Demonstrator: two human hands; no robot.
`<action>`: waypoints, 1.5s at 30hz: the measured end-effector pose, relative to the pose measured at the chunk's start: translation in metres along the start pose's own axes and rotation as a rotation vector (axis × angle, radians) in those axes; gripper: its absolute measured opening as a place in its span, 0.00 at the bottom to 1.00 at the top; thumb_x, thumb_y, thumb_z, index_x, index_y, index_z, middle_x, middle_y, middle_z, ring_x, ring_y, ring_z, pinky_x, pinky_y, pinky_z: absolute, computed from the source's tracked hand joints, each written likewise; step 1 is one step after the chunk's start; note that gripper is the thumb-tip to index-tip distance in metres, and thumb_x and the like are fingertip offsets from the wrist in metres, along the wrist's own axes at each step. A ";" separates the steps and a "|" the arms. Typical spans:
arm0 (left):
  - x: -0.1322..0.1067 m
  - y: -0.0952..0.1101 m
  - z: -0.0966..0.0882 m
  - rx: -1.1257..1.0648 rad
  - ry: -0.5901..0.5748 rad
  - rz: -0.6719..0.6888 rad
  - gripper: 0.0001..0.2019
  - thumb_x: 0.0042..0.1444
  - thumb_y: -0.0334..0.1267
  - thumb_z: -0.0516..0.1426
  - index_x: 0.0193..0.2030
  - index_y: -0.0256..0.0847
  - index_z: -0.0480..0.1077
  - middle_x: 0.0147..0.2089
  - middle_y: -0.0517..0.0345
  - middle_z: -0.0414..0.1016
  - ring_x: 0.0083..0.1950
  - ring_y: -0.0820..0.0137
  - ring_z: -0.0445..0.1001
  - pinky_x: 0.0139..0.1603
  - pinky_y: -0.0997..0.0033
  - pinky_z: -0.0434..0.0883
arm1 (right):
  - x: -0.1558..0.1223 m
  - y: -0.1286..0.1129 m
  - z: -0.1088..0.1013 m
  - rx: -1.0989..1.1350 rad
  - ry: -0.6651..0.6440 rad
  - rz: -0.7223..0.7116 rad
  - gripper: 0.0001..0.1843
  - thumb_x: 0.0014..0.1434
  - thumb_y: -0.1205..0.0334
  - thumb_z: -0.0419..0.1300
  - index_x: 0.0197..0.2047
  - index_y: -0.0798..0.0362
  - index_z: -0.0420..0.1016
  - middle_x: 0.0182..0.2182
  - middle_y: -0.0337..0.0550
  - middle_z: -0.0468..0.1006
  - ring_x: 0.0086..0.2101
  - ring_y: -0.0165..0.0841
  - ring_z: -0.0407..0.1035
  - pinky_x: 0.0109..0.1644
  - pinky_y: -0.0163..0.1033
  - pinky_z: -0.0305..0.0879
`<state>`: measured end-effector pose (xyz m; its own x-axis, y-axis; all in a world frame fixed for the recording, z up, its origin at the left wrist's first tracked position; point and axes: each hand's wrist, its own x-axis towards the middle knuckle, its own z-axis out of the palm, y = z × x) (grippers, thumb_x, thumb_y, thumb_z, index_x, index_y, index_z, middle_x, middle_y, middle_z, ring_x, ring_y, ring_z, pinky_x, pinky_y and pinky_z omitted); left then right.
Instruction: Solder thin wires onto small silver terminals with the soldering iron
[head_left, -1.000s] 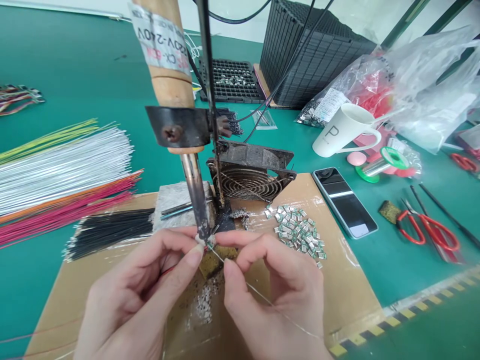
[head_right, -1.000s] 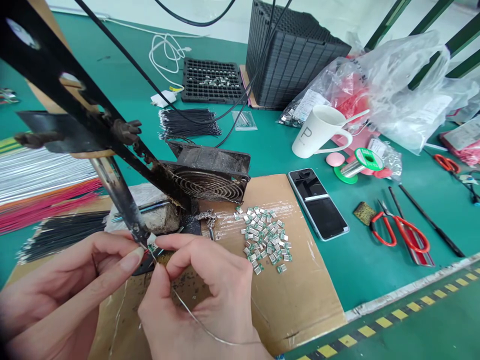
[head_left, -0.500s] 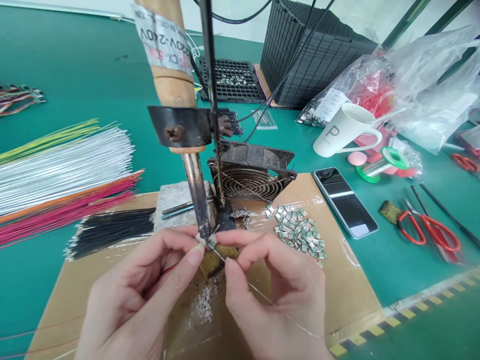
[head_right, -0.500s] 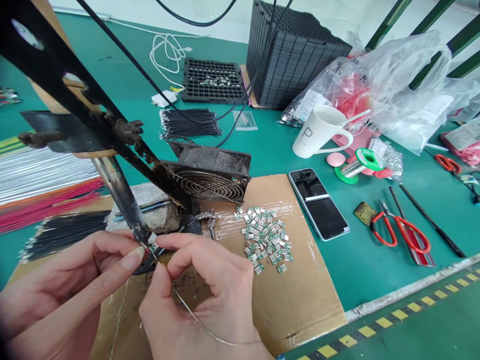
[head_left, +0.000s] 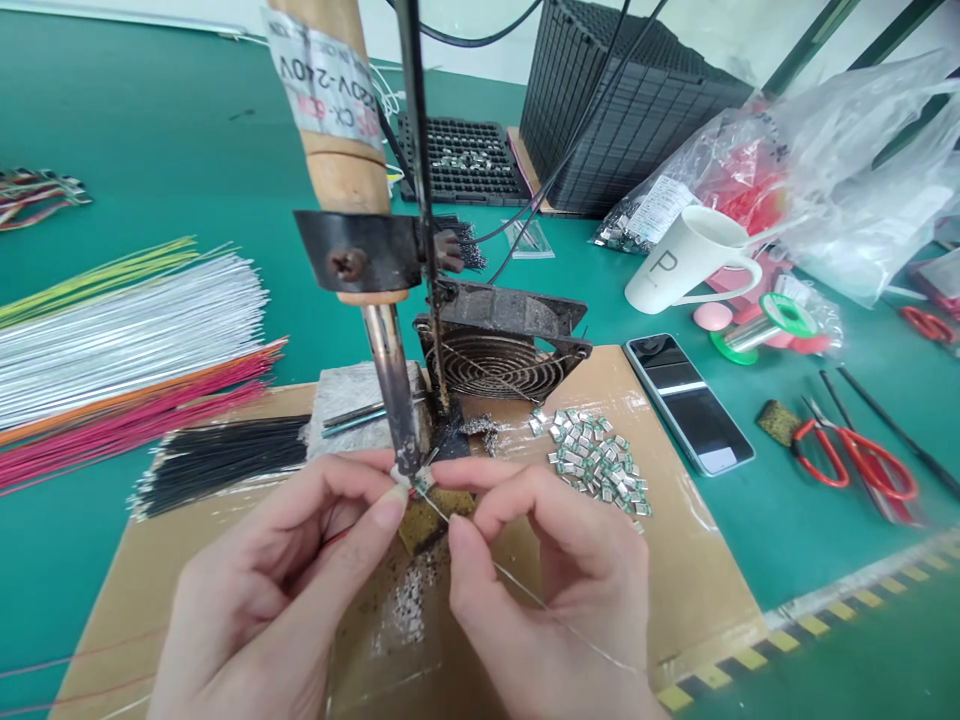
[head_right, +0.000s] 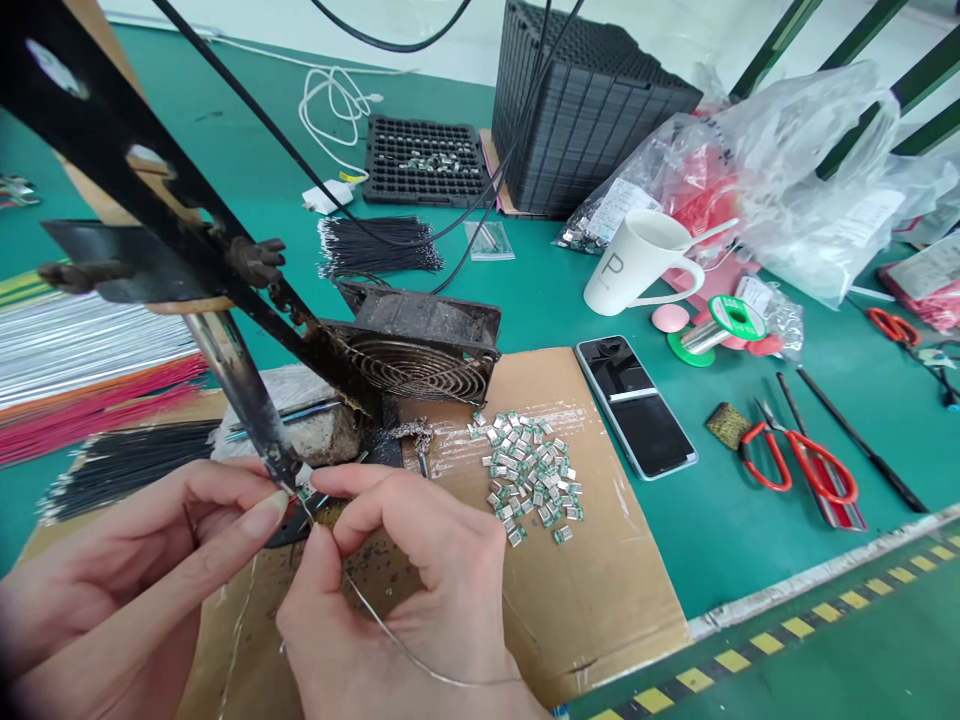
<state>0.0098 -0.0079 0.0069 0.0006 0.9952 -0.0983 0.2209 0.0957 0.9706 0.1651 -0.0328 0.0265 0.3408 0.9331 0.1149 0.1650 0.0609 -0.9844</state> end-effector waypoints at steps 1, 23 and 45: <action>0.000 0.000 0.000 -0.005 -0.005 -0.014 0.05 0.58 0.43 0.66 0.39 0.51 0.75 0.38 0.64 0.73 0.37 0.74 0.74 0.34 0.88 0.74 | 0.000 0.000 0.000 0.002 0.002 0.002 0.14 0.49 0.78 0.65 0.27 0.48 0.73 0.41 0.29 0.87 0.38 0.32 0.83 0.47 0.39 0.74; 0.001 -0.001 0.003 -0.017 0.024 -0.008 0.06 0.56 0.43 0.66 0.39 0.50 0.76 0.36 0.63 0.73 0.35 0.73 0.75 0.34 0.85 0.75 | 0.002 -0.001 -0.001 0.024 -0.029 -0.012 0.13 0.50 0.78 0.65 0.28 0.48 0.73 0.42 0.27 0.87 0.39 0.29 0.83 0.47 0.34 0.75; 0.012 0.005 0.005 0.005 0.006 -0.025 0.12 0.53 0.50 0.64 0.31 0.44 0.78 0.30 0.56 0.76 0.32 0.64 0.77 0.26 0.73 0.74 | 0.000 -0.001 -0.002 0.005 -0.036 0.037 0.12 0.51 0.77 0.65 0.27 0.48 0.72 0.42 0.24 0.86 0.39 0.27 0.82 0.48 0.33 0.73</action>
<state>0.0157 0.0040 0.0093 -0.0109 0.9925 -0.1214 0.2259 0.1208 0.9666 0.1666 -0.0338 0.0273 0.3130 0.9469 0.0735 0.1481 0.0278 -0.9886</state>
